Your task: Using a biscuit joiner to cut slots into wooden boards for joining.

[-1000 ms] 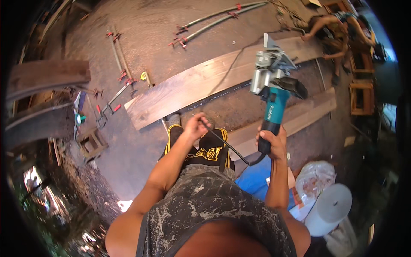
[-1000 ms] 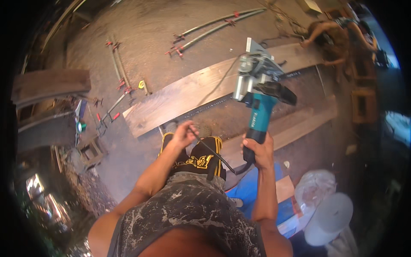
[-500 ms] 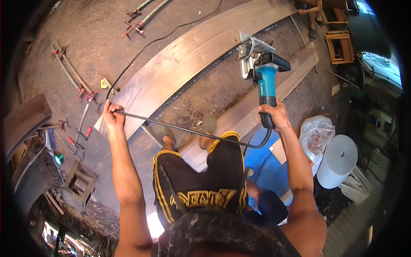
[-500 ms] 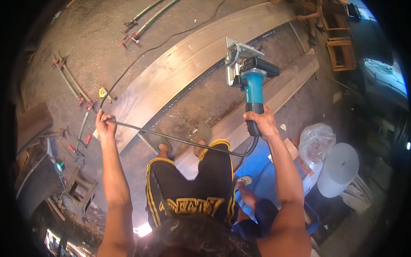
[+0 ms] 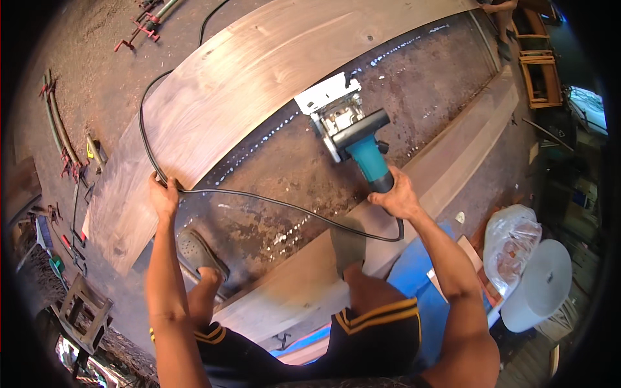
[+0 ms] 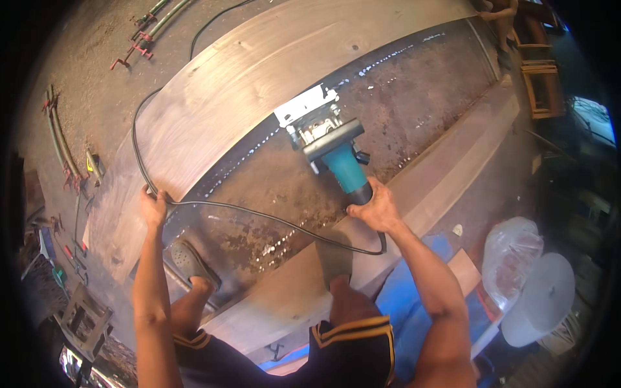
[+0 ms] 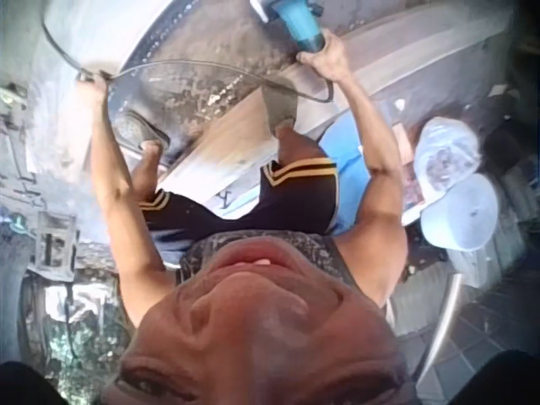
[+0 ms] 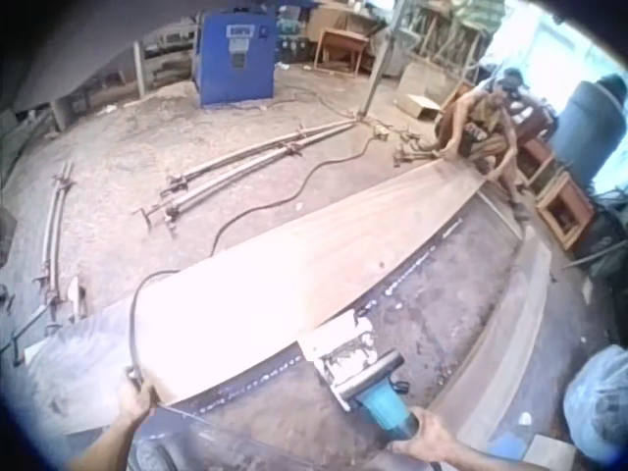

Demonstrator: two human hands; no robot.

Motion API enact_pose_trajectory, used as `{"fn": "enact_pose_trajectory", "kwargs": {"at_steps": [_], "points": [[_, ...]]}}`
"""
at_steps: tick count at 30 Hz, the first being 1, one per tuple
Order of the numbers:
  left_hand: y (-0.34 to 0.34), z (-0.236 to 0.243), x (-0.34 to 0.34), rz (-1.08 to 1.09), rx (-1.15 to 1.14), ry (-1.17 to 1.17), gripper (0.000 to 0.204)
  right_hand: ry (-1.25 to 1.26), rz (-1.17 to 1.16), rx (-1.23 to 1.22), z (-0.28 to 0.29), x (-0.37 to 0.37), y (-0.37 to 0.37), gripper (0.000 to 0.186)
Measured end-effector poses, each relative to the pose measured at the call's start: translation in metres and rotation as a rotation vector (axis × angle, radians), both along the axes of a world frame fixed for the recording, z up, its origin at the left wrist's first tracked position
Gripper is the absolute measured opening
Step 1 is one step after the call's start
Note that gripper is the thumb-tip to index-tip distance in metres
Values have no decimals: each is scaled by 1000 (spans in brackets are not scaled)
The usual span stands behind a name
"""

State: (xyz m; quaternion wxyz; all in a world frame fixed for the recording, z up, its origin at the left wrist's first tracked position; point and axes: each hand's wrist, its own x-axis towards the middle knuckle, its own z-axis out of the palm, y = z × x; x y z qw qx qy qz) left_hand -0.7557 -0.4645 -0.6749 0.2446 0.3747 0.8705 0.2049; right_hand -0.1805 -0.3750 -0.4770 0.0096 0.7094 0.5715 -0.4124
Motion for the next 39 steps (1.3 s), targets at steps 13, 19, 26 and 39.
{"fn": "enact_pose_trajectory", "kwargs": {"at_steps": [13, 19, 26, 39], "points": [[30, 68, 165, -125, 282, 663, 64, 245, 149, -70, -119, 19, 0, 75], [58, 312, 356, -808, 818, -367, 25, 233, 180, -81, -113, 23, 5, 74], [48, 391, 433, -198, 859, -609, 40, 208, 191, -22, -130, -5, 2, 69], [-70, 62, 474, -1081, 8, -251, 73, 334, 137, 26, -136, 11, 16, 67]]}}
